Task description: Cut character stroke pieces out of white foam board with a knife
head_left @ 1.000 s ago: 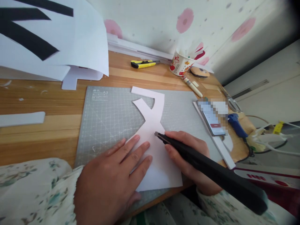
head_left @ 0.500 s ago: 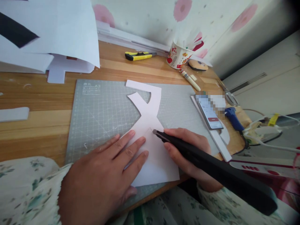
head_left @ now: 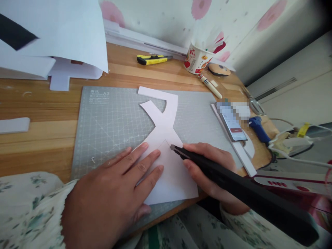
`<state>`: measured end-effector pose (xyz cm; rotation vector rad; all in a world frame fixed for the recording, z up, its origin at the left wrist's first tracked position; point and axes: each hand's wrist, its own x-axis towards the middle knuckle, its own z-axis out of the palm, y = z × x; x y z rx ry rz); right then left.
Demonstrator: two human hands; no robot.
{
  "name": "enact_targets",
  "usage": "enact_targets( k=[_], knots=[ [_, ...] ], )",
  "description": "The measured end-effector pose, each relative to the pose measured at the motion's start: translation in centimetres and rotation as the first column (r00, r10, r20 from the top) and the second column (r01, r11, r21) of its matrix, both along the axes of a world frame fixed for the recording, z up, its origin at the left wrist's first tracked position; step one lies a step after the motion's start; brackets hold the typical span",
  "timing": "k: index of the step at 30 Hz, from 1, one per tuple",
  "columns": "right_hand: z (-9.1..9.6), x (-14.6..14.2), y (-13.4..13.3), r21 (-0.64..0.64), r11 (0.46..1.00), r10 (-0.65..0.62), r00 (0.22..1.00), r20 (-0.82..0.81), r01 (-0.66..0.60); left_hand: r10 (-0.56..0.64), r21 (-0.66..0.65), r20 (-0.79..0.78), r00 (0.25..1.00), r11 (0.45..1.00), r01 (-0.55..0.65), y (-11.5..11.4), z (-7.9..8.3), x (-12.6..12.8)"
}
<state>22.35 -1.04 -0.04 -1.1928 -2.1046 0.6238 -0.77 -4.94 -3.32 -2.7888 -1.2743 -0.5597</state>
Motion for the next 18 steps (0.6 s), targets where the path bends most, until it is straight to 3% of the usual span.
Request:
enact_targets(
  k=[7, 18],
  knots=[
    [0.07, 0.20, -0.33, -0.006, 1.000, 0.026, 0.999, -0.022, -0.026, 0.032, -0.072, 0.015, 0.999, 0.997, -0.030, 0.07, 0.34, 0.07],
    [0.09, 0.82, -0.64, 0.023, 0.999, 0.046, 0.999, -0.004, -0.046, 0.013, -0.075, 0.044, 0.999, 0.997, -0.010, 0.07, 0.23, -0.07]
  ],
)
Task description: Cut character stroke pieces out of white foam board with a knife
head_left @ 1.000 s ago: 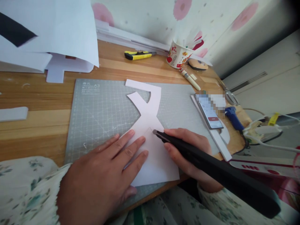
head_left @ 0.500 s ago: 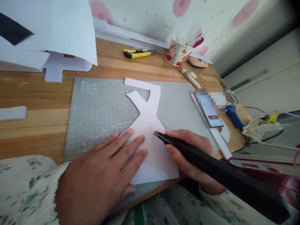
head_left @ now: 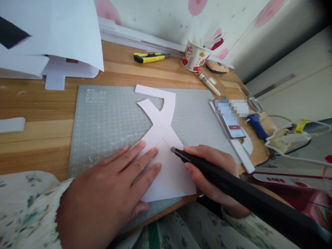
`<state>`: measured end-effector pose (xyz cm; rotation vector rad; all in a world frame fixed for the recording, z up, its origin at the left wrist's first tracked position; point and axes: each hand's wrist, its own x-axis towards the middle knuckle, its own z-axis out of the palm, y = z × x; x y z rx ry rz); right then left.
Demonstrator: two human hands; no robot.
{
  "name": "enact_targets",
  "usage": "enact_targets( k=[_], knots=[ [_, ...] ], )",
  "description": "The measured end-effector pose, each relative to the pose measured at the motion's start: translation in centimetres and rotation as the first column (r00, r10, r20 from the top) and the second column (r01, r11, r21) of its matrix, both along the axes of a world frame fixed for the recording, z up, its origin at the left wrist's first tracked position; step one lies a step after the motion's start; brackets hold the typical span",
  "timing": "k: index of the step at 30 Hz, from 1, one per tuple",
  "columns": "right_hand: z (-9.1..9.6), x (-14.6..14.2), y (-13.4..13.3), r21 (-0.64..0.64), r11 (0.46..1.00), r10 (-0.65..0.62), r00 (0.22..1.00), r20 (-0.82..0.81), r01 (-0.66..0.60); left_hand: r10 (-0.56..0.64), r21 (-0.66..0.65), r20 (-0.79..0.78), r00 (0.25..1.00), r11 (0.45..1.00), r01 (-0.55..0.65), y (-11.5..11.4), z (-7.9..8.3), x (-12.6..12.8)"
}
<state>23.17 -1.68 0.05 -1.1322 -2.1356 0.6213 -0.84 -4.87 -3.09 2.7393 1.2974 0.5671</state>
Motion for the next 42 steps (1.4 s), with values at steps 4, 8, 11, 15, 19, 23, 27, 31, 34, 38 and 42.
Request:
enact_targets(
  k=[4, 8, 11, 15, 19, 23, 27, 31, 34, 38, 42],
  knots=[
    [-0.2, 0.4, -0.3, -0.012, 1.000, 0.008, 1.000, 0.017, -0.008, -0.012, -0.004, -0.011, 1.000, 1.000, 0.012, -0.1, -0.3, -0.1],
    [-0.3, 0.8, -0.5, -0.015, 1.000, 0.011, 1.000, 0.024, -0.011, -0.011, 0.001, -0.016, 1.000, 1.000, 0.011, -0.2, -0.3, -0.2],
    [-0.3, 0.8, -0.5, -0.017, 1.000, 0.015, 1.000, 0.013, -0.015, -0.014, 0.002, -0.020, 1.000, 1.000, 0.014, -0.2, -0.3, -0.3],
    [0.1, 0.7, -0.8, -0.034, 0.999, 0.002, 1.000, 0.027, -0.001, -0.019, 0.003, -0.034, 0.999, 1.000, 0.019, -0.1, -0.4, -0.2],
    [0.7, 0.8, -1.1, -0.008, 0.990, -0.138, 0.990, -0.001, 0.138, -0.032, -0.005, -0.052, 0.998, 0.999, 0.032, -0.1, -0.6, -0.2],
    [0.8, 0.8, -1.1, 0.010, 0.986, -0.165, 0.986, -0.010, 0.165, -0.030, -0.006, -0.051, 0.998, 1.000, 0.029, -0.2, -0.6, -0.3],
    [0.7, 0.5, -0.8, -0.036, 0.993, -0.111, 0.993, 0.032, 0.112, -0.024, -0.012, -0.062, 0.998, 1.000, 0.024, -0.2, -0.5, -0.3],
    [0.7, 0.3, -0.5, -0.074, 0.993, -0.092, 0.995, 0.032, 0.094, -0.022, -0.011, -0.048, 0.999, 1.000, 0.021, -0.3, -0.5, -0.3],
    [0.6, 0.4, -0.5, -0.071, 0.994, -0.080, 0.997, 0.024, 0.081, -0.028, -0.016, -0.041, 0.999, 0.999, 0.027, -0.3, -0.6, -0.3],
    [0.6, 0.4, -0.6, -0.074, 0.994, -0.075, 0.996, 0.043, 0.078, -0.028, -0.022, -0.041, 0.999, 0.999, 0.027, -0.4, -0.7, -0.4],
    [0.8, 0.3, -0.7, -0.077, 0.994, -0.068, 0.996, 0.059, 0.072, -0.024, -0.025, -0.044, 0.999, 0.999, 0.023, -0.3, -0.7, -0.5]
  ],
)
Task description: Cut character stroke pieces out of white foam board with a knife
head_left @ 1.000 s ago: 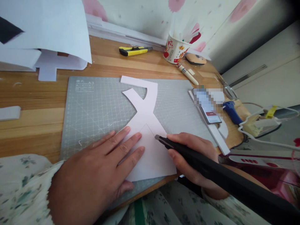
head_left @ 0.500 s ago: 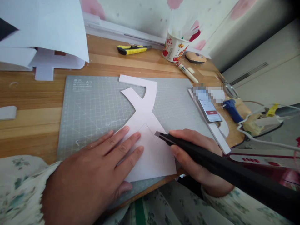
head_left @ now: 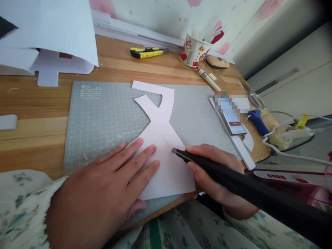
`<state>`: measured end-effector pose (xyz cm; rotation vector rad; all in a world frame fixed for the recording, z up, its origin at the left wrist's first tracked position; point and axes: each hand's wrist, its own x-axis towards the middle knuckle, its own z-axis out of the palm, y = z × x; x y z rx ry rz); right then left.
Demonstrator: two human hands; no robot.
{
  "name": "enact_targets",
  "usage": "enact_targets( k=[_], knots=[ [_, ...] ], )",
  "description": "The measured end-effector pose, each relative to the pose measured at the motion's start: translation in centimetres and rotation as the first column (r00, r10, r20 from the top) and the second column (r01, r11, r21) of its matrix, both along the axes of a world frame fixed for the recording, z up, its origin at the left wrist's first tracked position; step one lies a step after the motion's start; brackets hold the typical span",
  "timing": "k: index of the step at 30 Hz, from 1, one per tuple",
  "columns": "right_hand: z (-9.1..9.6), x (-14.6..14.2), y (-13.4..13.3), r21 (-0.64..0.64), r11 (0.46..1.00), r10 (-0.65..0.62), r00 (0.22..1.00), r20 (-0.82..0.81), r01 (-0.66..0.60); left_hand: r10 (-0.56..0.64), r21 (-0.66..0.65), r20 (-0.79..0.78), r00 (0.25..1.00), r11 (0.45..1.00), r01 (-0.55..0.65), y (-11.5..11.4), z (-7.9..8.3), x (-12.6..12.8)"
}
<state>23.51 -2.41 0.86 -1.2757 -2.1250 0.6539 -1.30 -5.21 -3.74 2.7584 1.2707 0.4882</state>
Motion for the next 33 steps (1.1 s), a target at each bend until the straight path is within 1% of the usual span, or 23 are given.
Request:
enact_targets(
  k=[5, 11, 17, 22, 25, 29, 33],
  knots=[
    [-0.1, 0.0, -0.3, 0.048, 0.999, -0.007, 1.000, -0.018, 0.008, -0.029, 0.010, -0.029, 0.999, 1.000, 0.029, 0.2, 0.1, 0.1],
    [-0.1, 0.1, -0.6, 0.095, 0.995, 0.029, 0.999, -0.038, -0.025, -0.004, 0.013, -0.003, 1.000, 1.000, 0.004, 0.2, 0.2, 0.2],
    [-0.1, 0.2, -0.9, 0.110, 0.993, 0.037, 0.999, 0.010, -0.037, -0.083, 0.082, -0.077, 0.994, 0.993, 0.089, 0.2, 0.2, -0.2],
    [-0.3, 0.4, -1.4, 0.119, 0.993, 0.021, 1.000, 0.023, -0.023, -0.025, 0.014, -0.026, 0.999, 1.000, 0.025, 0.1, 0.0, -0.1],
    [-0.4, 0.6, -1.6, 0.105, 0.993, 0.044, 0.999, 0.013, -0.046, -0.037, 0.022, -0.044, 0.998, 0.999, 0.038, 0.0, -0.3, -0.2],
    [-0.5, 0.9, -1.8, 0.119, 0.989, 0.087, 0.996, 0.019, -0.088, -0.050, 0.030, -0.082, 0.995, 0.998, 0.052, -0.1, -0.4, -0.3],
    [-0.5, 1.0, -2.2, 0.124, 0.986, 0.108, 0.994, 0.030, -0.111, -0.038, 0.022, -0.052, 0.998, 0.999, 0.040, -0.1, -0.2, 0.0]
  ],
)
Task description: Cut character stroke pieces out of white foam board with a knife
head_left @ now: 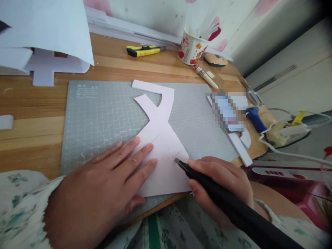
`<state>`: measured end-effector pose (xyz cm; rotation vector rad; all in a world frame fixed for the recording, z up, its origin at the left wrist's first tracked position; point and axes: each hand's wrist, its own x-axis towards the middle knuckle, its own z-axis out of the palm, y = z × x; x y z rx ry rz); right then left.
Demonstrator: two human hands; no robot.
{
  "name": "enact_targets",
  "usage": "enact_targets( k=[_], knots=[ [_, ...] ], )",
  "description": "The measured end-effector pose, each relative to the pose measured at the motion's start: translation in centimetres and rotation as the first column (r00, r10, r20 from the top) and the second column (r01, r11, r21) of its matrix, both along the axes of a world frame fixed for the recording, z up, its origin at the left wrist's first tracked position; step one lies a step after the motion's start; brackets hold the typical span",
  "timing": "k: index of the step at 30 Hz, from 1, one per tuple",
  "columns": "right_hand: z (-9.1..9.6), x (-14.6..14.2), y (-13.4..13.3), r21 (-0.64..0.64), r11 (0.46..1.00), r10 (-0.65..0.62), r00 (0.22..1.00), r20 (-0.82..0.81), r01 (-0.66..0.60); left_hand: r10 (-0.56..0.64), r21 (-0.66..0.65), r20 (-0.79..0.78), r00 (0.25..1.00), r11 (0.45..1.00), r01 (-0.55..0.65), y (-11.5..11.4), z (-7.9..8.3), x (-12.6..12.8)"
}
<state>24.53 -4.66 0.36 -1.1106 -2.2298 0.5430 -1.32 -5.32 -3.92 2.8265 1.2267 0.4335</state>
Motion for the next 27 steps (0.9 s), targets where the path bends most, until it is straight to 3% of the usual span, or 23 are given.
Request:
enact_targets(
  k=[5, 17, 23, 27],
  knots=[
    [0.1, 0.1, -0.5, 0.044, 0.999, 0.004, 1.000, 0.022, -0.005, 0.040, -0.019, 0.031, 0.999, 0.999, -0.039, 0.1, 0.5, 0.3],
    [-2.0, 0.6, -2.0, 0.370, 0.929, 0.006, 0.998, 0.059, -0.028, -0.003, 0.087, 0.047, 0.999, 0.996, -0.001, 0.4, 0.8, 0.5],
    [-0.7, 0.6, -1.6, 0.339, 0.941, 0.017, 0.997, -0.074, 0.009, -0.074, 0.035, 0.003, 0.997, 0.997, 0.074, 0.8, 0.6, 0.0],
    [-0.6, 0.3, -1.7, 0.286, 0.952, -0.069, 0.988, -0.140, 0.107, -0.084, 0.000, -0.019, 0.996, 0.996, 0.084, 0.7, 0.6, -0.2]
  ],
)
